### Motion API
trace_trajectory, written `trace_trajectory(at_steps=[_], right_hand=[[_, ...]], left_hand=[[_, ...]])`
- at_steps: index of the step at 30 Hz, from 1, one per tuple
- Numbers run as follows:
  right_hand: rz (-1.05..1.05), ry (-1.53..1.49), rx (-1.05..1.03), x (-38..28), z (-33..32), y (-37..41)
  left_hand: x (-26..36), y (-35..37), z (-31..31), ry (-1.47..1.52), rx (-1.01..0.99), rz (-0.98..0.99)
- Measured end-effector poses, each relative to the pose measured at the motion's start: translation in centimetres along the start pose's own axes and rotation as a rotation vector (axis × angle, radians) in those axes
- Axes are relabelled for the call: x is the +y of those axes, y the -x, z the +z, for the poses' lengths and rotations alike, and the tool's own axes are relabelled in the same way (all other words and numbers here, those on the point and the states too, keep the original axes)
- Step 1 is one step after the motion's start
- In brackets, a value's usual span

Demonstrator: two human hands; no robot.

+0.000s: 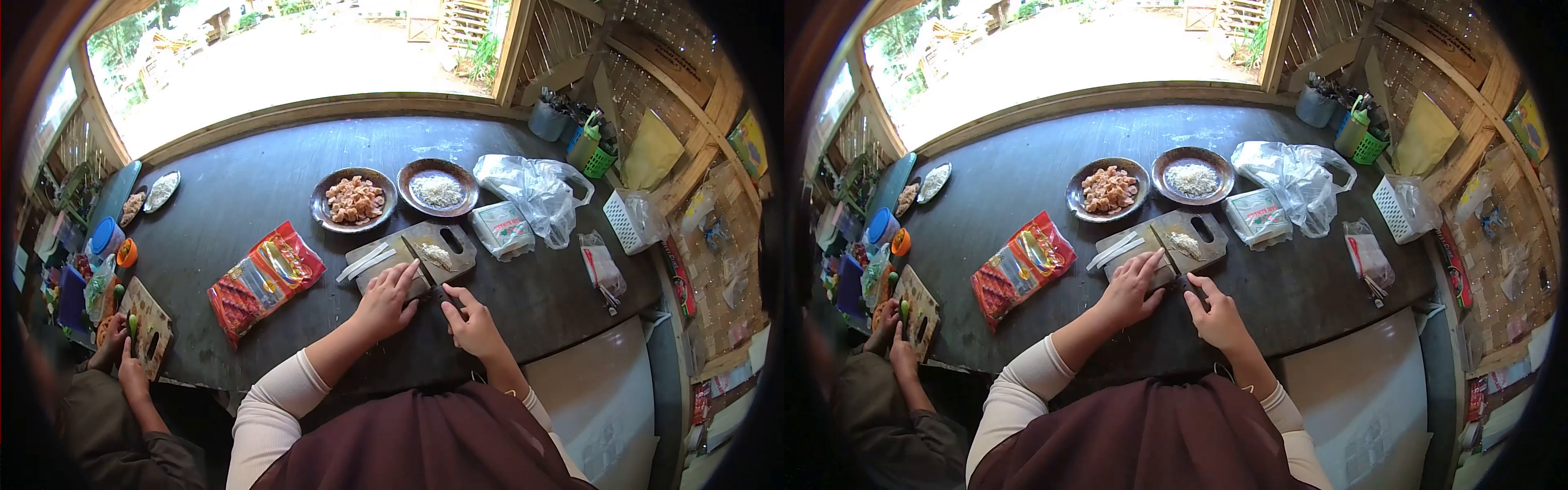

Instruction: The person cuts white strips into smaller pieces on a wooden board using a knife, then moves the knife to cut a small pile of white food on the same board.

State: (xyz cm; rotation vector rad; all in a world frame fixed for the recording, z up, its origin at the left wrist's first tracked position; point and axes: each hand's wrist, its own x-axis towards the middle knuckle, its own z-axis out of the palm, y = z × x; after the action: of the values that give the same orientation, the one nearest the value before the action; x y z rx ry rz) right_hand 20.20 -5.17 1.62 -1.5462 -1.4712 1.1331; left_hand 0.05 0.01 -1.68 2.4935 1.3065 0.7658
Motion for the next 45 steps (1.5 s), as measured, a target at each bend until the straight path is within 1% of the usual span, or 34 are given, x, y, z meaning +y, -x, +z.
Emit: trace_trajectory(at_steps=[1,2,4,7,9,16,18,24,30,34,36,37,38,39,40,42,45], right_hand=[[-0.001,-0.002,-0.004,0.1,0.1,0.0],[-0.008,-0.019,-0.006,0.3,0.3,0.1],[-0.01,-0.037,-0.007,0.6,0.3,0.0],[-0.001,0.018,-0.025,1.3,0.5,-0.3],[-0.186,0.085,0.07,2.4,0.8,-0.6],[-0.136,0.07,0.05,2.0,0.6,-0.6],[-0.034,0.073,0.011,1.4,0.4,-0.5],[-0.13,-0.005,0.027,2.0,0.7,-0.8],[-0.04,-0.073,-0.012,1.5,0.6,-0.8],[-0.039,-0.057,-0.018,1.6,0.6,-0.8],[-0.122,-0.025,0.022,1.8,0.7,-0.9],[-0.118,-0.025,0.02,1.6,0.7,-0.8],[-0.105,0.044,0.024,1.0,0.6,-0.7],[-0.09,0.113,0.027,0.8,0.5,-0.7],[-0.087,0.112,0.026,0.8,0.6,-0.7],[-0.242,0.132,0.078,1.0,0.7,-0.7],[-0.269,0.156,0.098,0.9,0.8,-0.7]], left_hand=[[0.1,-0.1,-0.3,0.069,0.025,-0.02],[0.0,-0.2,-0.3,0.067,0.024,-0.022],[-0.1,-0.3,-0.4,0.093,-0.013,-0.011],[0.0,-0.4,-0.5,0.026,-0.044,-0.026],[-0.1,-0.5,-0.4,0.013,-0.056,-0.029],[-0.3,-0.7,-0.5,-0.008,-0.089,-0.029],[-0.3,-0.7,-0.4,-0.006,-0.086,-0.028],[-0.4,-0.7,-0.3,-0.004,-0.076,-0.025],[-0.3,-0.7,-0.3,-0.004,-0.065,-0.022],[-0.5,-0.8,-0.2,-0.005,-0.073,-0.024],[-0.5,-0.9,-0.3,-0.002,-0.075,-0.025],[-0.5,-0.8,-0.2,0.004,-0.078,-0.027],[-0.6,-0.8,-0.1,0.005,-0.08,-0.029],[-0.8,-0.8,0.1,-0.006,-0.054,-0.006],[-0.9,-0.8,0.2,-0.018,-0.03,0.017],[-1.1,-0.8,0.3,-0.01,-0.029,0.024],[-1.2,-0.9,0.3,-0.003,-0.014,0.041]])
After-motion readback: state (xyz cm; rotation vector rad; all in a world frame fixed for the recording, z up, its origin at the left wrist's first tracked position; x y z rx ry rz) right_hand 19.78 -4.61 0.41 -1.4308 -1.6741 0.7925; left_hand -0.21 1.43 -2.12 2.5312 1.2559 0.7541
